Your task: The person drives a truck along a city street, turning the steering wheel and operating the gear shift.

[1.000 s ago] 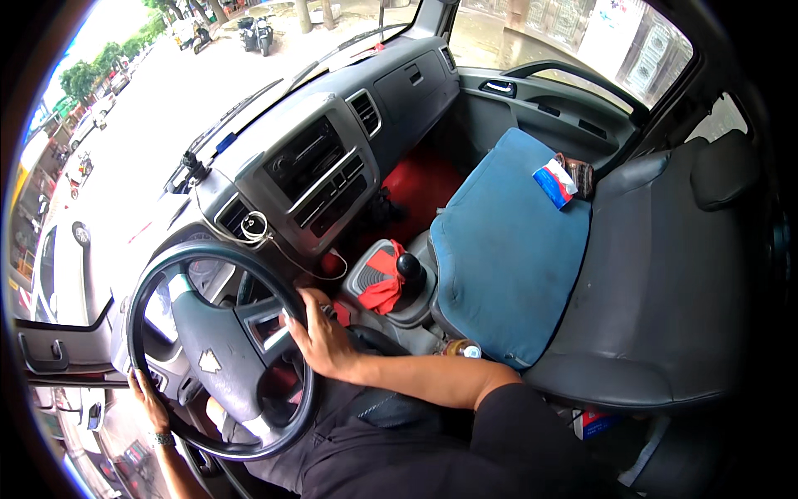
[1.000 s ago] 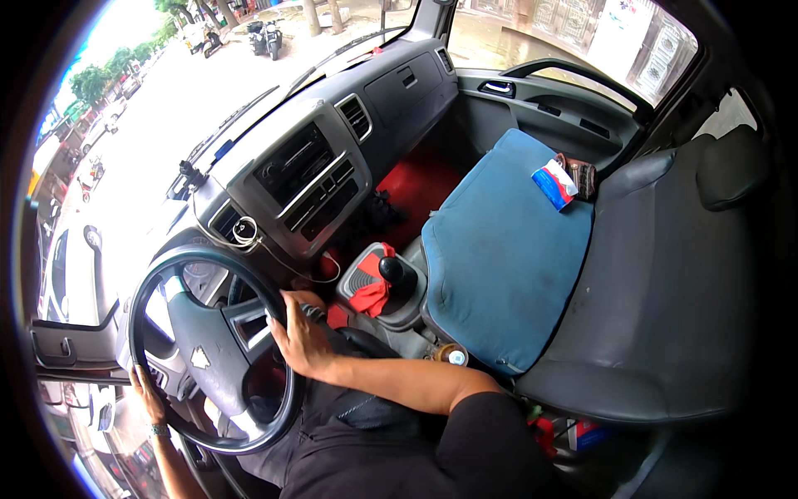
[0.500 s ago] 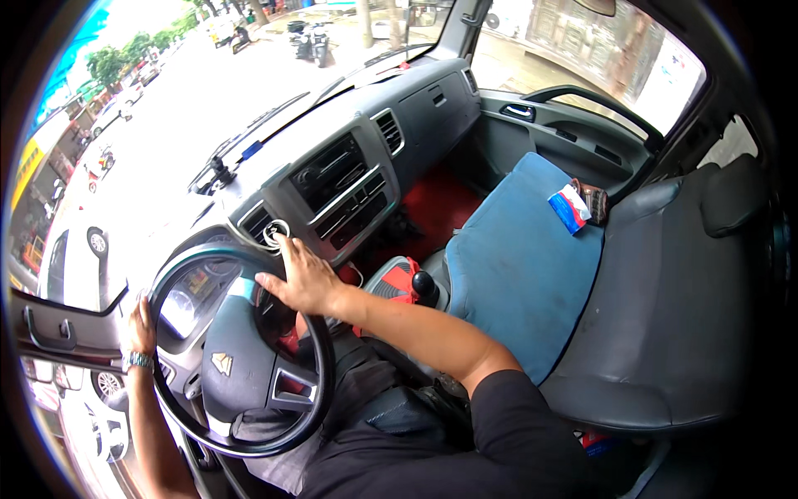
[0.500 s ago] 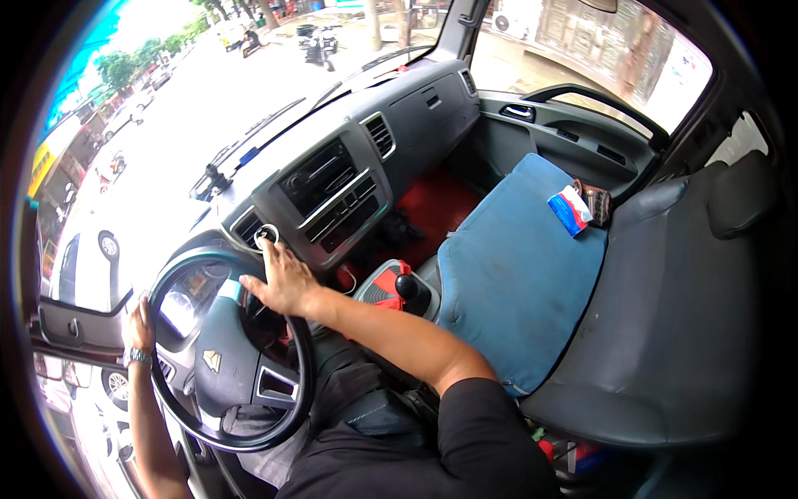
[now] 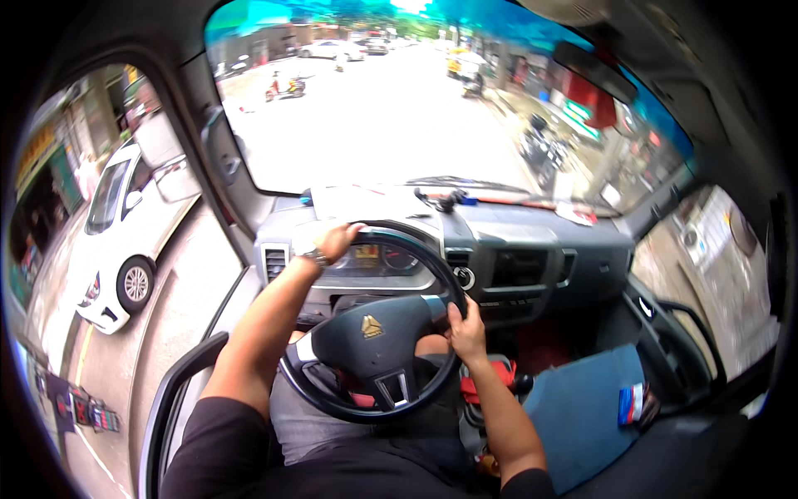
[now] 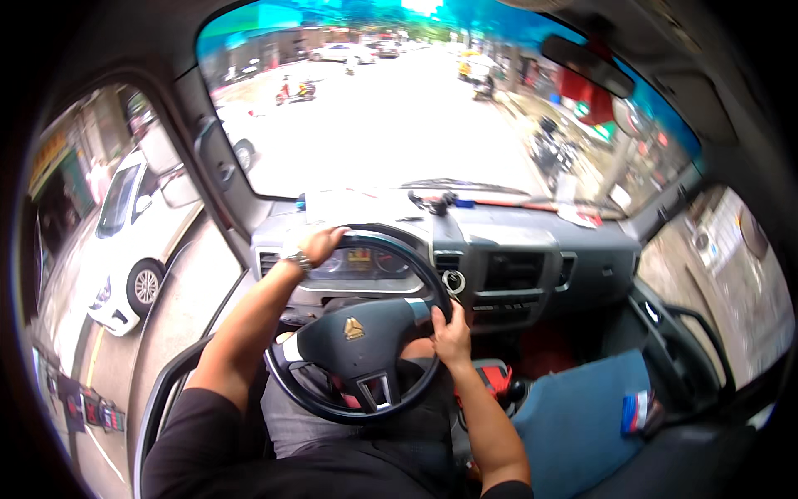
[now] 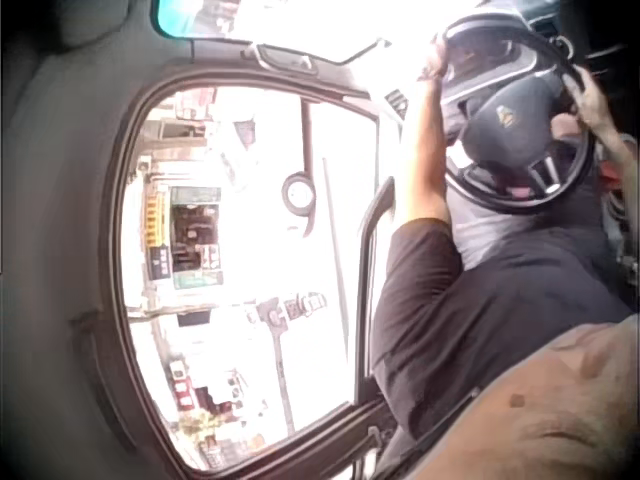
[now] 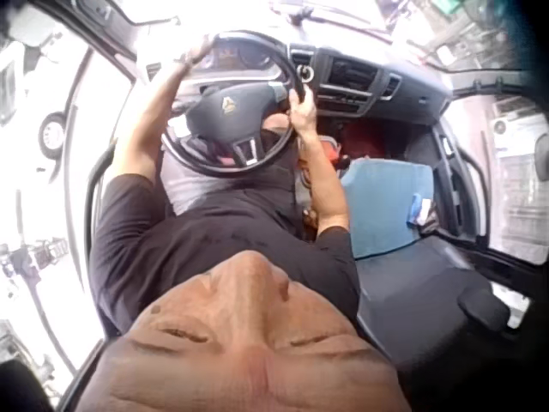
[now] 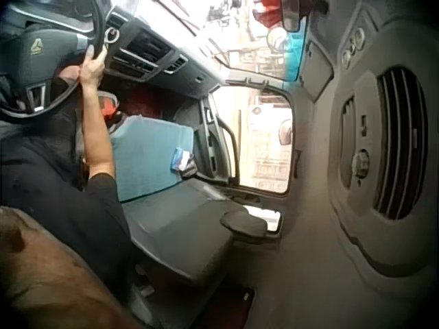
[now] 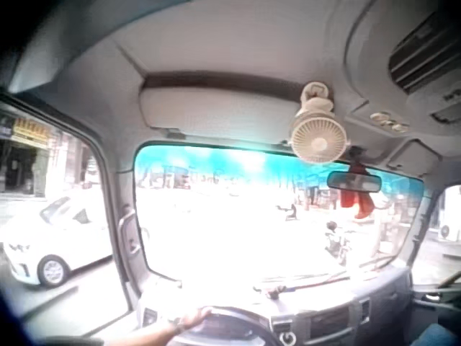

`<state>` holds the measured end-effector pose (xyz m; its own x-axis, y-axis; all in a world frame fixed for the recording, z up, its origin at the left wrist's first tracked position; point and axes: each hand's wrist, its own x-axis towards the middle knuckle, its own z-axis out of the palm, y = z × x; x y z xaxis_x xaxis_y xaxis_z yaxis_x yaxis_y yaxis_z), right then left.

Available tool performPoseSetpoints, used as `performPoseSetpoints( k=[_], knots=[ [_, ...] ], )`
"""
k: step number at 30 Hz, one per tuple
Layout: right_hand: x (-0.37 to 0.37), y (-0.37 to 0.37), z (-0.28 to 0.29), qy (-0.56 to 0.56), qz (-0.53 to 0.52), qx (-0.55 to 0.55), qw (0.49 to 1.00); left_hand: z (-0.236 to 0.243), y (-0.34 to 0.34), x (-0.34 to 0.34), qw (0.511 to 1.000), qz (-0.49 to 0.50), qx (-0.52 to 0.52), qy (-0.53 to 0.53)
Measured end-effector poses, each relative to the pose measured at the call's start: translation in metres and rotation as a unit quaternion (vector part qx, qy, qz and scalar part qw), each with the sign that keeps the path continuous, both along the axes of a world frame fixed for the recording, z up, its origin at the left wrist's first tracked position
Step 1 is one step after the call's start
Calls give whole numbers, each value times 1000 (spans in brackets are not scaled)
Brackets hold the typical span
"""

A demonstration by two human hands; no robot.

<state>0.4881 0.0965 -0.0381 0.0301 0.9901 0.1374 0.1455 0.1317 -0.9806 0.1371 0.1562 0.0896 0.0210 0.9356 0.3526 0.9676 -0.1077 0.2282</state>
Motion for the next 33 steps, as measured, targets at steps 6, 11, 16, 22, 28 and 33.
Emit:
performPoseSetpoints(
  k=[6,11,16,22,28,33],
  knots=[
    [-2,-41,-12,37,-15,-46,998,9,11,16,996,12,-25,81],
    [16,-56,-88,-52,-130,-15,990,-24,37,57,998,-4,66,-14],
    [-17,-106,-54,101,-51,-77,991,-36,50,85,996,0,90,18],
    [-31,-160,-83,128,-22,-124,984,-55,49,134,986,-71,144,38],
    [-15,-192,-87,174,121,-416,884,-65,20,175,971,-183,145,51],
    [-1,-182,-68,265,82,-382,881,-83,4,209,955,-255,137,71]
  ],
)
